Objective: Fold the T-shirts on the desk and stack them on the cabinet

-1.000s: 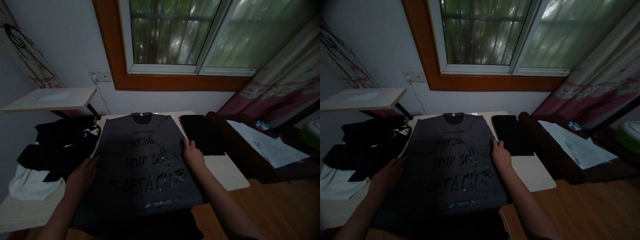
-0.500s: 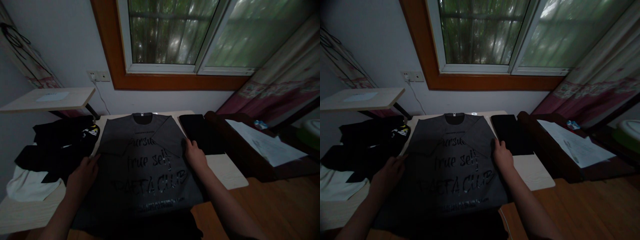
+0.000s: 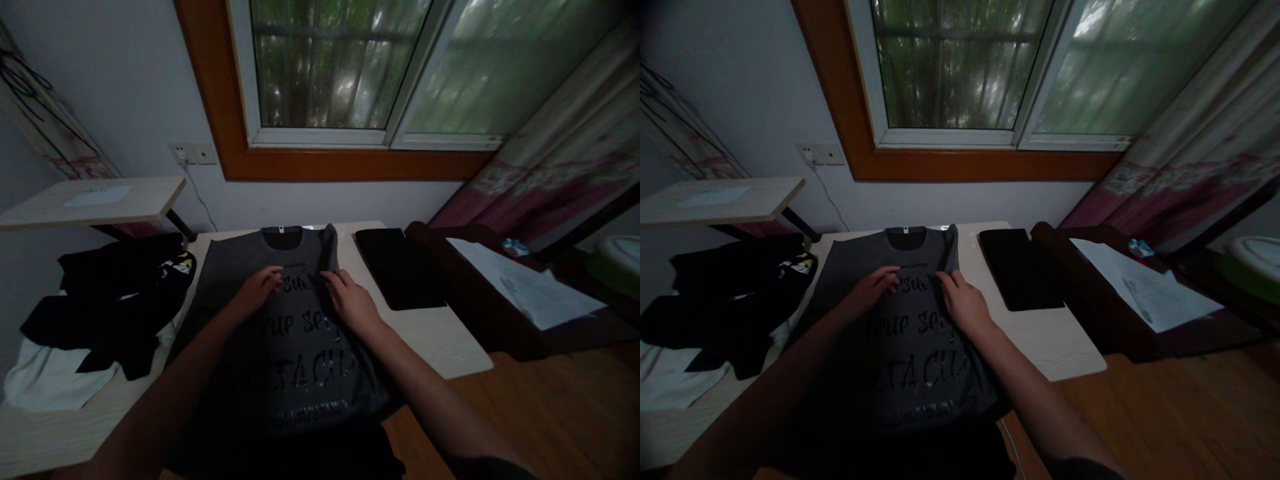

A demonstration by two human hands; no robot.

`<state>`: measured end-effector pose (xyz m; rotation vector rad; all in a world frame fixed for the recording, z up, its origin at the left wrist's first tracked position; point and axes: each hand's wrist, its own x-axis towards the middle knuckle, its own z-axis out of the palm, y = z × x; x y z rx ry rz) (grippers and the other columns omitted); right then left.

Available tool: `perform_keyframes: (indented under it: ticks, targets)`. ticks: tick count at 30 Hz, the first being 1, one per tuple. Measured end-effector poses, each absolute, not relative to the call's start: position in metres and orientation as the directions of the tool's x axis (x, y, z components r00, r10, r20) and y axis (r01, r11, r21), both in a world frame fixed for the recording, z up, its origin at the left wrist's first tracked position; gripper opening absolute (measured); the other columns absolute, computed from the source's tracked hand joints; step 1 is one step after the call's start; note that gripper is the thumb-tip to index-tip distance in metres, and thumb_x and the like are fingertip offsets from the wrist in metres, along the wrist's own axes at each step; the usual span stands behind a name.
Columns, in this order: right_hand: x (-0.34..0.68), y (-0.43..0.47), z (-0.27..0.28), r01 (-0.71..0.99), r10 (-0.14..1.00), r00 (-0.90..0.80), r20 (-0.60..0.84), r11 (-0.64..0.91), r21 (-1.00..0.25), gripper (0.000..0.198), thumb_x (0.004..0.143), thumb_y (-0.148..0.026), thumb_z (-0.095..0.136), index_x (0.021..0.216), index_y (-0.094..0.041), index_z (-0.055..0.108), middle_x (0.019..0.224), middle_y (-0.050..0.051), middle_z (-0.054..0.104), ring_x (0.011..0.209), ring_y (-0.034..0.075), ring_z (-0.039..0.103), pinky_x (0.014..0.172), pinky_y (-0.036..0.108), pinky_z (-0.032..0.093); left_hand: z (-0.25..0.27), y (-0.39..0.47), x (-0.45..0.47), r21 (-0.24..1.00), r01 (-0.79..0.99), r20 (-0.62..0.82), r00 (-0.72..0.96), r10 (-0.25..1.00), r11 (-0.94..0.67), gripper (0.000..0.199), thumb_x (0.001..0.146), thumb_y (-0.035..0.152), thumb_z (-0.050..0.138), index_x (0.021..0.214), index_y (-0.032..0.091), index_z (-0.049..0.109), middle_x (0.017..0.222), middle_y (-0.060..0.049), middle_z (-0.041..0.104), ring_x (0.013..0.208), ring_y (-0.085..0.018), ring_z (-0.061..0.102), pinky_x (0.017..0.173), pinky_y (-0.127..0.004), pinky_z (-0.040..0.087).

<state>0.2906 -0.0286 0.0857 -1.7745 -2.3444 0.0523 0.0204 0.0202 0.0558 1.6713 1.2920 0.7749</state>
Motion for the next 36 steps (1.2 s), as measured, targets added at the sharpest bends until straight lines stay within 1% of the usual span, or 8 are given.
perform_keyframes:
  ticks: [4, 9, 14, 17, 20, 27, 30, 36]
  targets:
    - [0.271, -0.034, 0.082, 0.864, 0.889, -0.442, 0.12, 0.457, -0.21, 0.043, 0.106, -0.029, 0.039, 0.148, -0.029, 0.048, 0.121, 0.009, 0.058, 0.091, 0.02, 0.067, 0.075, 0.03, 0.052, 0.044, 0.064, 0.074, 0.967, 0.184, -0.219, 0.262, 0.94, 0.174, 0.066, 0.094, 0.051, 0.055, 0.15, 0.018, 0.04, 0.124, -0.017, 0.067, 0.089, -0.021, 0.072, 0.078, -0.035, 0.058]
    - [0.259, -0.038, 0.076, 0.674, 0.783, -0.594, 0.183, 0.609, -0.418, 0.039, 0.102, -0.021, 0.045, 0.14, -0.028, 0.053, 0.12, 0.007, 0.059, 0.1, 0.019, 0.065, 0.084, 0.03, 0.053, 0.026, 0.103, 0.098, 0.991, 0.134, -0.038, 0.145, 0.989, 0.018, 0.096, 0.078, 0.032, 0.079, 0.158, 0.019, 0.028, 0.135, -0.015, 0.064, 0.116, -0.026, 0.065, 0.102, -0.04, 0.05]
    - [0.262, -0.032, 0.072, 0.594, 0.878, -0.462, 0.123, 0.409, -0.692, 0.047, 0.086, -0.014, 0.066, 0.131, -0.021, 0.053, 0.101, 0.003, 0.064, 0.09, 0.017, 0.064, 0.082, 0.029, 0.05, 0.015, 0.124, 0.084, 0.999, 0.036, 0.005, 0.082, 0.997, -0.008, 0.092, 0.077, 0.02, 0.073, 0.158, 0.025, 0.03, 0.124, -0.01, 0.072, 0.102, -0.022, 0.071, 0.094, -0.037, 0.055]
    - [0.265, -0.029, 0.074, 0.571, 0.902, -0.431, -0.041, 0.237, -0.786, 0.023, 0.081, -0.016, 0.071, 0.102, -0.019, 0.062, 0.079, -0.003, 0.062, 0.072, 0.014, 0.06, 0.068, 0.025, 0.044, 0.019, 0.128, 0.071, 1.0, -0.019, -0.006, 0.1, 0.995, 0.008, 0.096, 0.078, 0.018, 0.068, 0.161, 0.026, 0.021, 0.109, -0.006, 0.076, 0.084, -0.018, 0.073, 0.081, -0.033, 0.058]
    - [0.26, -0.026, 0.087, 0.459, 0.878, -0.473, -0.07, 0.178, -0.87, 0.009, 0.081, -0.021, 0.07, 0.081, -0.018, 0.061, 0.074, -0.004, 0.059, 0.07, 0.012, 0.056, 0.067, 0.023, 0.04, 0.029, 0.13, 0.057, 1.0, -0.029, 0.01, 0.098, 0.995, -0.007, 0.099, 0.078, 0.016, 0.068, 0.162, 0.023, 0.017, 0.103, -0.006, 0.078, 0.077, -0.017, 0.072, 0.075, -0.029, 0.056]
    - [0.218, -0.017, 0.134, 0.195, 0.87, -0.492, -0.006, 0.104, -0.975, 0.019, 0.082, -0.034, 0.074, 0.082, -0.018, 0.063, 0.068, -0.006, 0.053, 0.062, 0.01, 0.048, 0.06, 0.023, 0.035, 0.084, 0.129, 0.012, 0.999, -0.016, 0.053, 0.084, 0.995, -0.052, 0.098, 0.081, 0.017, 0.066, 0.163, 0.021, 0.012, 0.109, -0.01, 0.076, 0.075, -0.015, 0.07, 0.076, -0.028, 0.055]
    - [0.192, -0.013, 0.145, 0.164, 0.865, -0.5, 0.037, 0.136, -0.977, 0.022, 0.081, -0.036, 0.077, 0.089, -0.018, 0.067, 0.072, -0.005, 0.059, 0.065, 0.01, 0.051, 0.061, 0.023, 0.037, 0.113, 0.124, -0.02, 0.985, 0.146, 0.086, 0.077, 0.993, -0.096, 0.091, 0.083, 0.019, 0.067, 0.162, 0.021, 0.023, 0.115, -0.011, 0.073, 0.077, -0.014, 0.07, 0.078, -0.027, 0.055]
    - [0.127, -0.007, 0.132, 0.16, 0.835, -0.545, 0.078, 0.195, -0.968, 0.023, 0.082, -0.037, 0.078, 0.095, -0.019, 0.072, 0.084, -0.002, 0.071, 0.078, 0.013, 0.064, 0.07, 0.023, 0.045, 0.115, 0.126, -0.096, 0.985, 0.167, 0.036, 0.088, 0.995, -0.051, 0.09, 0.081, 0.025, 0.07, 0.16, 0.025, 0.027, 0.098, -0.006, 0.074, 0.069, -0.015, 0.068, 0.066, -0.026, 0.053]
